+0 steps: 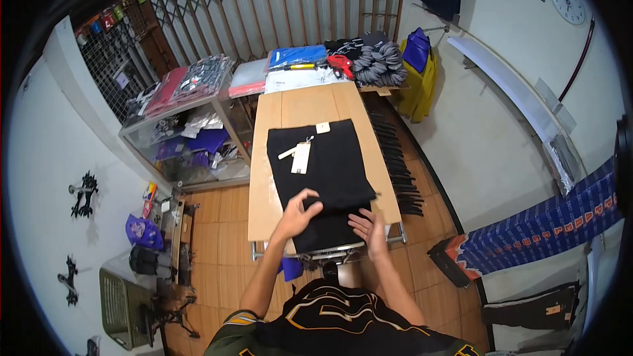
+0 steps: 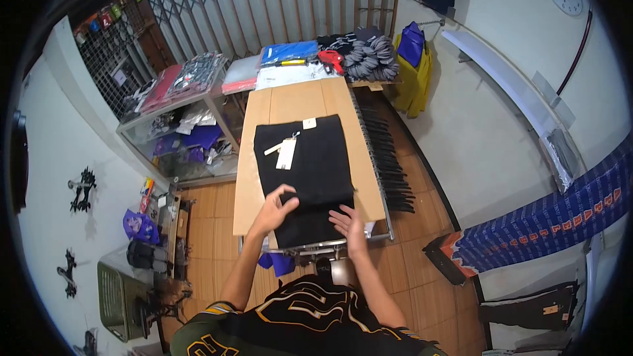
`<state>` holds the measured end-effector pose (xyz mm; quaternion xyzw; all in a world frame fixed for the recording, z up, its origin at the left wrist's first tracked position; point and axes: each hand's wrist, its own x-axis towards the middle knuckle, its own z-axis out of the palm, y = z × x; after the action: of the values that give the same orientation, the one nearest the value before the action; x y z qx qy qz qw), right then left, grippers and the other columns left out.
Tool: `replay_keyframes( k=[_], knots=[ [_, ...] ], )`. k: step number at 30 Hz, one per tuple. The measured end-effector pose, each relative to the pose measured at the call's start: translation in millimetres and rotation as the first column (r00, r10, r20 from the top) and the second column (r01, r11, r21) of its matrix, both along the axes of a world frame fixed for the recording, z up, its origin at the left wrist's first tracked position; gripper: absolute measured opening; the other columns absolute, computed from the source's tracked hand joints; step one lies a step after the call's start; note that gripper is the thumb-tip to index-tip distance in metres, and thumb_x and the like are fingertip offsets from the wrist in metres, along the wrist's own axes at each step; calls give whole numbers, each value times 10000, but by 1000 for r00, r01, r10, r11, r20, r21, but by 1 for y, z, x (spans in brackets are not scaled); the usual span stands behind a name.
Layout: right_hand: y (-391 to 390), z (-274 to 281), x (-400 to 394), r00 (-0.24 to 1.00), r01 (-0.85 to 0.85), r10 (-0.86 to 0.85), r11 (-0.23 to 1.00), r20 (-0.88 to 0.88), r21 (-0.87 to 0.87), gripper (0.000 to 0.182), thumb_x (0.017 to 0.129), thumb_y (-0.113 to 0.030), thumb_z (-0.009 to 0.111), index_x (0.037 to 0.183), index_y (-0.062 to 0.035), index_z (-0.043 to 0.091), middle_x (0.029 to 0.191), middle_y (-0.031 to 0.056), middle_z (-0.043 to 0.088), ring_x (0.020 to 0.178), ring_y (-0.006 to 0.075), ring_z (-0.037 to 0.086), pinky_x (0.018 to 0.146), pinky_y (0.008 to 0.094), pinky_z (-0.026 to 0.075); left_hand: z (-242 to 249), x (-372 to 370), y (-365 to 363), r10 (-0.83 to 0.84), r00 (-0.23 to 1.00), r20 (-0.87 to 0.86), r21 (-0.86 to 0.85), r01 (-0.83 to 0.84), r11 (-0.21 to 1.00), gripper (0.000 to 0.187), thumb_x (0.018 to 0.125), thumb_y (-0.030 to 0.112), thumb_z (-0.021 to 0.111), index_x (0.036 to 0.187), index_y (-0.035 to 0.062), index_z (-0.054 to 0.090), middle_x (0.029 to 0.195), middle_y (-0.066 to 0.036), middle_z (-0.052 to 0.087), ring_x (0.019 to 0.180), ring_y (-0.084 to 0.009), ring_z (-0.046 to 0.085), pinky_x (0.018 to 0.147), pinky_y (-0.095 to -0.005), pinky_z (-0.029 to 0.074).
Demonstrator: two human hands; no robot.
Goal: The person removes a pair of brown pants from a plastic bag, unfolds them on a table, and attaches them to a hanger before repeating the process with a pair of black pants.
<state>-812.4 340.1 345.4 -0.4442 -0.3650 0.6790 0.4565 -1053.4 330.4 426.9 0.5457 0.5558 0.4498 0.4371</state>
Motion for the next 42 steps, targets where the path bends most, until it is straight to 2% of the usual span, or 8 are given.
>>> replay_keyframes(
  k=[3, 4, 8, 13, 22, 30, 35, 42],
  knots=[
    [-40, 24, 57, 895, -281, 167, 931, -413, -232, 909, 999, -708, 273, 1375, 82, 519, 1223, 265, 677, 1043, 401, 717, 743, 468, 651, -4, 31, -88, -96, 995, 11, -201, 96, 975, 251, 947, 193, 736, 1111, 45, 616, 809, 77, 483, 693, -5, 388, 594, -210, 324],
    [-50, 3, 77, 839, -393, 261, 898, -478, -199, 711, 1011, -564, 455, 1265, 82, 611, 1131, 237, 714, 1008, 350, 736, 719, 433, 658, -8, 42, -113, -128, 990, 64, -252, 140, 957, 271, 955, 205, 734, 1130, 42, 608, 835, 68, 508, 736, -18, 420, 627, -228, 357],
    [-117, -26, 122, 902, -420, 358, 857, -241, -300, 317, 886, -166, 709, 1122, 42, 666, 1026, 161, 730, 831, 237, 748, 629, 392, 657, -76, 85, -197, -169, 958, 230, -155, 207, 966, 285, 969, 220, 726, 1141, 28, 605, 938, 23, 552, 879, -72, 469, 771, -272, 406],
    [-194, -53, 160, 882, -461, 375, 813, -285, -356, 250, 886, -47, 682, 1114, 49, 647, 999, 147, 726, 797, 208, 739, 616, 364, 667, -86, 115, -268, -179, 979, 94, -295, 199, 934, 326, 971, 278, 719, 1146, 27, 606, 845, 34, 472, 790, -83, 403, 686, -276, 351],
    [-272, -99, 198, 880, -474, 386, 753, -277, -456, 244, 918, -59, 667, 1149, 16, 646, 1080, 142, 722, 928, 230, 739, 658, 387, 666, -110, 145, -334, -162, 981, 110, -424, 194, 885, 348, 959, 293, 728, 1158, 35, 606, 805, 45, 394, 727, -92, 349, 624, -288, 317],
    [-268, -234, 197, 885, -382, 57, 656, -461, -651, 332, 966, -134, 627, 1189, 104, 570, 1114, 251, 690, 934, 327, 740, 719, 387, 670, -262, 157, -330, 49, 994, -93, -84, -57, 995, 287, 908, 227, 743, 1115, 43, 666, 1014, -124, 666, 1007, -251, 632, 882, -363, 498],
    [-258, -256, 176, 955, -88, -170, 620, -243, -780, 573, 987, -235, 609, 1421, 80, 409, 1374, 274, 555, 1198, 359, 636, 902, 443, 616, -286, 148, -333, 30, 959, -281, -266, -108, 958, 369, 879, 231, 758, 1221, 115, 682, 1247, -182, 666, 1173, -358, 630, 991, -429, 499],
    [-314, -309, 183, 972, 103, 111, 595, 208, -797, 486, 990, -277, 545, 1362, 28, 478, 1336, 185, 585, 1123, 334, 658, 878, 442, 611, -372, 69, -389, 167, 985, -30, -499, -160, 852, 494, 890, 297, 751, 1277, 11, 640, 1134, -185, 731, 1050, -322, 709, 938, -387, 546]
  ],
)
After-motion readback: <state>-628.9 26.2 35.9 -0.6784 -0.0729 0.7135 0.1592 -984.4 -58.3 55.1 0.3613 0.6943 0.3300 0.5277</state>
